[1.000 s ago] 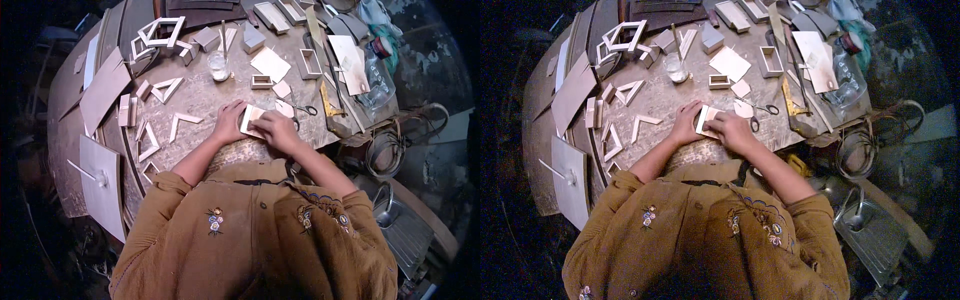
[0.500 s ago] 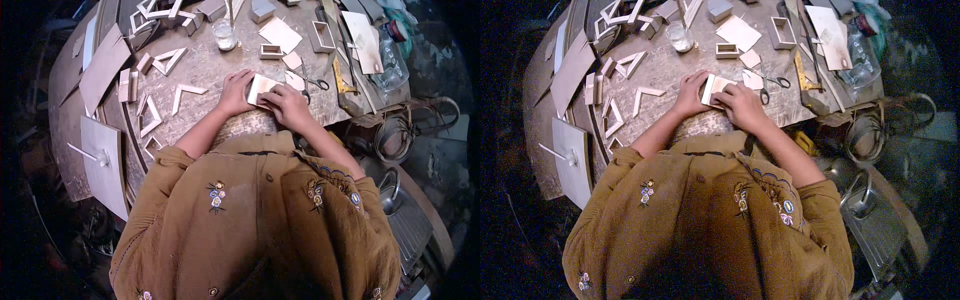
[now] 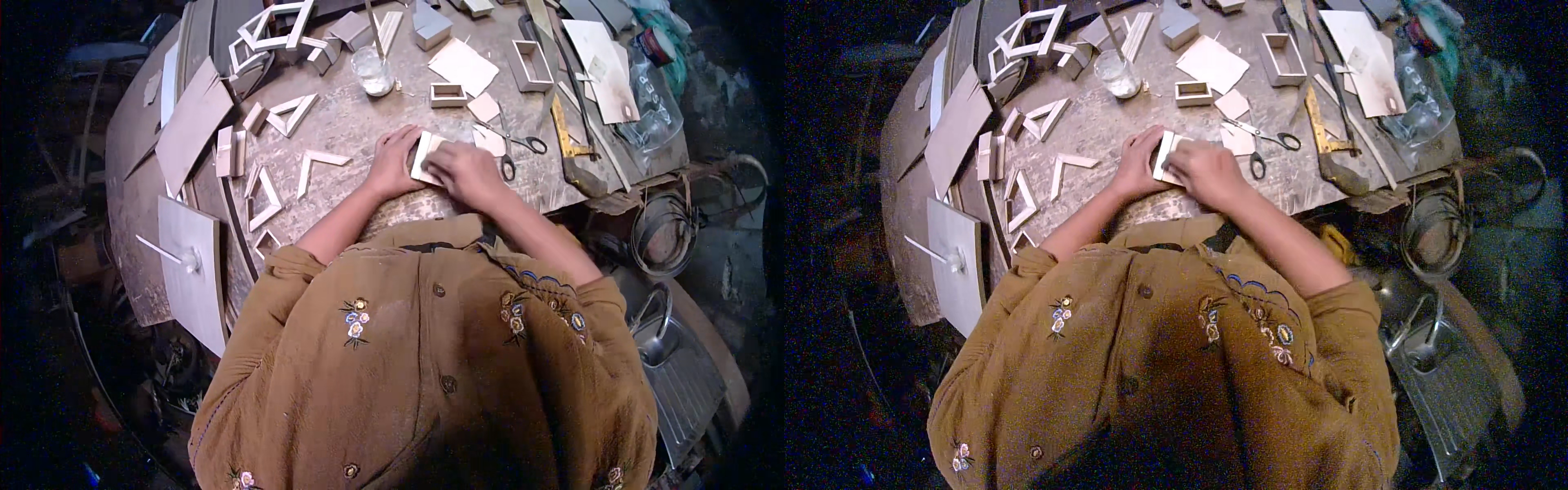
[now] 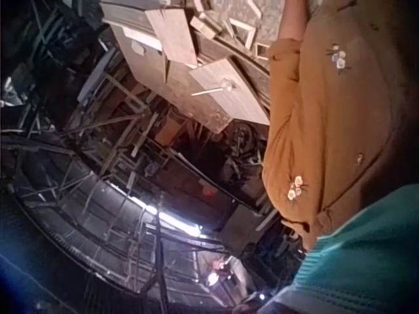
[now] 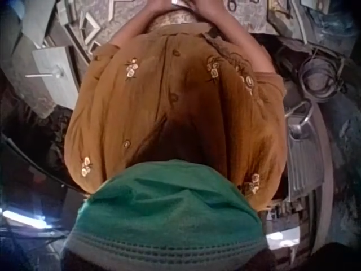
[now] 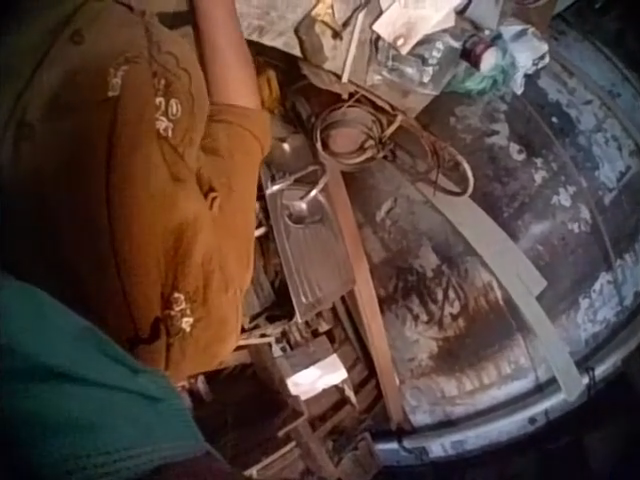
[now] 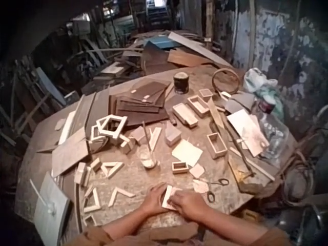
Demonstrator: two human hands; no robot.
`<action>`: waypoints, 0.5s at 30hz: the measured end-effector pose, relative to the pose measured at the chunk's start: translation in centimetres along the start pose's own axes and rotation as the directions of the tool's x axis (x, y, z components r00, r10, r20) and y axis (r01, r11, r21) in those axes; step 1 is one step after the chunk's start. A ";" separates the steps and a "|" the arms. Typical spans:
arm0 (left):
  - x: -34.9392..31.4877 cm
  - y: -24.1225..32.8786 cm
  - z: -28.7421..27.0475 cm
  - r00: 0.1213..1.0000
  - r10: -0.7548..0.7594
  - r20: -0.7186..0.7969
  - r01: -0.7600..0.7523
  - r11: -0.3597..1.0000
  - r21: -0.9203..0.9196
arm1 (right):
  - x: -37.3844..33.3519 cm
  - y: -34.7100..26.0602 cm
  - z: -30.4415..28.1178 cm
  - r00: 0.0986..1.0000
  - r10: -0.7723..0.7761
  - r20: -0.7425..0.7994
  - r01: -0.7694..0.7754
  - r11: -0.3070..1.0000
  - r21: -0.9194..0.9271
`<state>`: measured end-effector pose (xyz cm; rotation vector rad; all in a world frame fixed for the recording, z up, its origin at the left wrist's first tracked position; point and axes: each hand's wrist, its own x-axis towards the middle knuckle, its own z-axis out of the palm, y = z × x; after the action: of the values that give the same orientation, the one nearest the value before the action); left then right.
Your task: Assembling and sanding small wooden components to create miniature boxes.
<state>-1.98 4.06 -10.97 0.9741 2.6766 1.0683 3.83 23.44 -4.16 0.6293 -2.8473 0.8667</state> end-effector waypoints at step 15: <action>0.0 0.5 -0.4 1.000 -0.021 -0.012 0.021 1.000 0.003 | 0.0 -0.3 -0.3 0.996 -0.021 -0.087 0.030 0.993 0.110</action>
<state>-1.85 4.10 -10.42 0.9414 2.6924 1.0693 3.97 23.36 -3.78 0.6236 -2.7243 1.0283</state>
